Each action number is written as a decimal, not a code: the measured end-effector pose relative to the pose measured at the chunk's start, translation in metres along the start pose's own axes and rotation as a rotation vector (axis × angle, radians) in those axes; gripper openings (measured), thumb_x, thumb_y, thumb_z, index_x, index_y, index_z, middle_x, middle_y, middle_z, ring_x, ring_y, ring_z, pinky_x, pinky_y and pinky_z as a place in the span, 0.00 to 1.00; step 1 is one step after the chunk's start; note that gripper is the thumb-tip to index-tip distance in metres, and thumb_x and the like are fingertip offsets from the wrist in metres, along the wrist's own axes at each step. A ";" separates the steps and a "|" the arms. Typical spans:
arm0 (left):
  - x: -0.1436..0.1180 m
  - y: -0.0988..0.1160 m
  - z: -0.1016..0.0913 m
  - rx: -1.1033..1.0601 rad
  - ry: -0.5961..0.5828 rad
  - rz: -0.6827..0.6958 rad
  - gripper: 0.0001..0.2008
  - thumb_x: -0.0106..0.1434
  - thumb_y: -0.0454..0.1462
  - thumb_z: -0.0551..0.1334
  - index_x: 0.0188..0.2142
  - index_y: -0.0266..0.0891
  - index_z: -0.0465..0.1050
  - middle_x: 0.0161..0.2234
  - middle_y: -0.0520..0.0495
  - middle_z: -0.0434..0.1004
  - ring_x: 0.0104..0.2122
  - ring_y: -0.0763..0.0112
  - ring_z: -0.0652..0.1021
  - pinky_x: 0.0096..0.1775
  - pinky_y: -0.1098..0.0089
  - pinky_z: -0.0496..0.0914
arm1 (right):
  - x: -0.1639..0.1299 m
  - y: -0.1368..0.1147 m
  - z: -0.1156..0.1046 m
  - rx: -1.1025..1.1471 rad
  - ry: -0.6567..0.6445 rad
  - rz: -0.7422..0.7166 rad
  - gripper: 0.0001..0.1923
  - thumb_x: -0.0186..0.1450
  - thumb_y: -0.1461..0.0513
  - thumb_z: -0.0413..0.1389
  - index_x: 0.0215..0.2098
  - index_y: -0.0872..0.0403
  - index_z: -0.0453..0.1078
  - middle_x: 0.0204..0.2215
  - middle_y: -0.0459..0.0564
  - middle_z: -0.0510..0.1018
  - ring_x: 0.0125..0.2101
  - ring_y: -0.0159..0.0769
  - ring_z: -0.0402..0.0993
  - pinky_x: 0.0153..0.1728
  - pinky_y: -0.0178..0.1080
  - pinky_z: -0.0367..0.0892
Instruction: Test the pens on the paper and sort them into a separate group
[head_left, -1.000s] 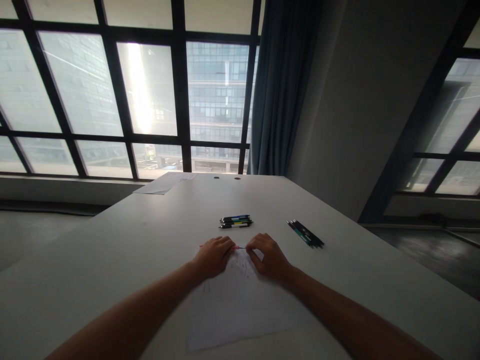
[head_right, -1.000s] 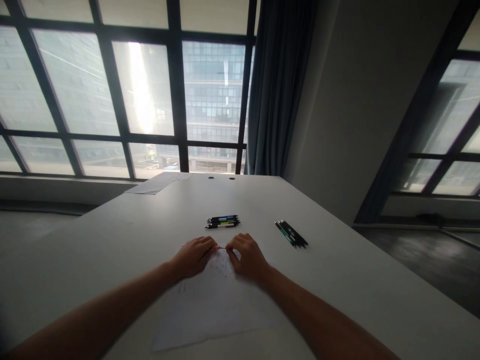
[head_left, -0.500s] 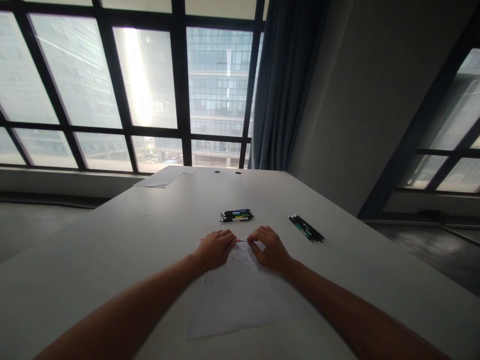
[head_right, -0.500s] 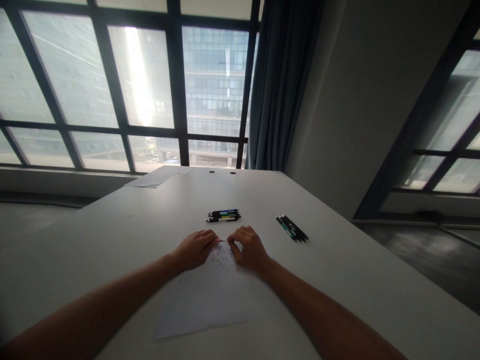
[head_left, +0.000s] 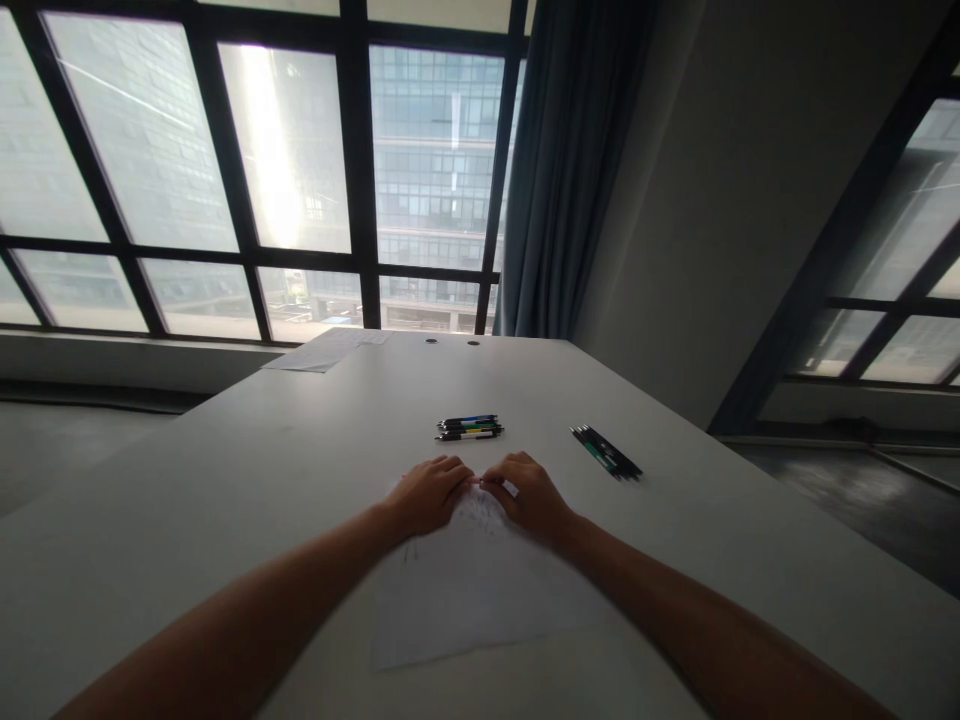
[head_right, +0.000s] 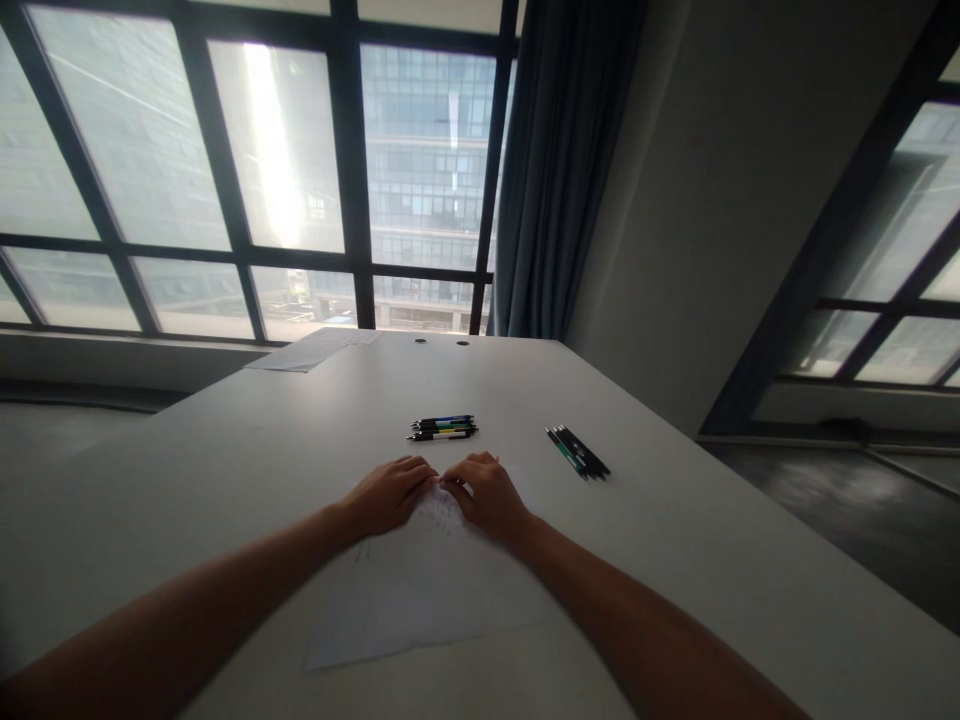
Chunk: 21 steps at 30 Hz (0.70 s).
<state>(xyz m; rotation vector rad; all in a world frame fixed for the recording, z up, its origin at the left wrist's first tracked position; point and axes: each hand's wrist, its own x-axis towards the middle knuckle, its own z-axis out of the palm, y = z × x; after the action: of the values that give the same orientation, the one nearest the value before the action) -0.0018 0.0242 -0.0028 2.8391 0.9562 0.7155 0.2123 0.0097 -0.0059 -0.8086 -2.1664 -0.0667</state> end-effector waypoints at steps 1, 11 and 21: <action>0.000 0.000 0.000 -0.007 -0.002 0.008 0.14 0.71 0.39 0.48 0.45 0.41 0.70 0.41 0.45 0.75 0.43 0.65 0.75 0.46 0.66 0.69 | 0.000 -0.001 0.000 0.018 0.000 -0.005 0.04 0.66 0.62 0.57 0.33 0.54 0.73 0.27 0.49 0.78 0.30 0.36 0.71 0.35 0.40 0.62; 0.001 0.002 -0.001 -0.017 -0.001 0.000 0.15 0.72 0.40 0.47 0.45 0.39 0.70 0.40 0.44 0.75 0.41 0.65 0.75 0.45 0.66 0.70 | -0.002 -0.003 -0.003 0.072 0.005 0.034 0.06 0.64 0.67 0.55 0.38 0.53 0.73 0.31 0.50 0.79 0.33 0.38 0.72 0.37 0.40 0.64; 0.001 0.001 -0.001 0.010 0.019 0.000 0.14 0.71 0.39 0.48 0.45 0.40 0.70 0.41 0.44 0.75 0.42 0.65 0.74 0.44 0.65 0.70 | 0.000 -0.004 -0.001 -0.019 0.006 0.056 0.03 0.64 0.65 0.56 0.34 0.54 0.72 0.28 0.49 0.78 0.30 0.37 0.72 0.36 0.40 0.63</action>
<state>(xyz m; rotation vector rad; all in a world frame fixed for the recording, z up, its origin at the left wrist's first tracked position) -0.0008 0.0233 -0.0016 2.8459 0.9650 0.7406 0.2105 0.0058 -0.0044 -0.8779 -2.1389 -0.0607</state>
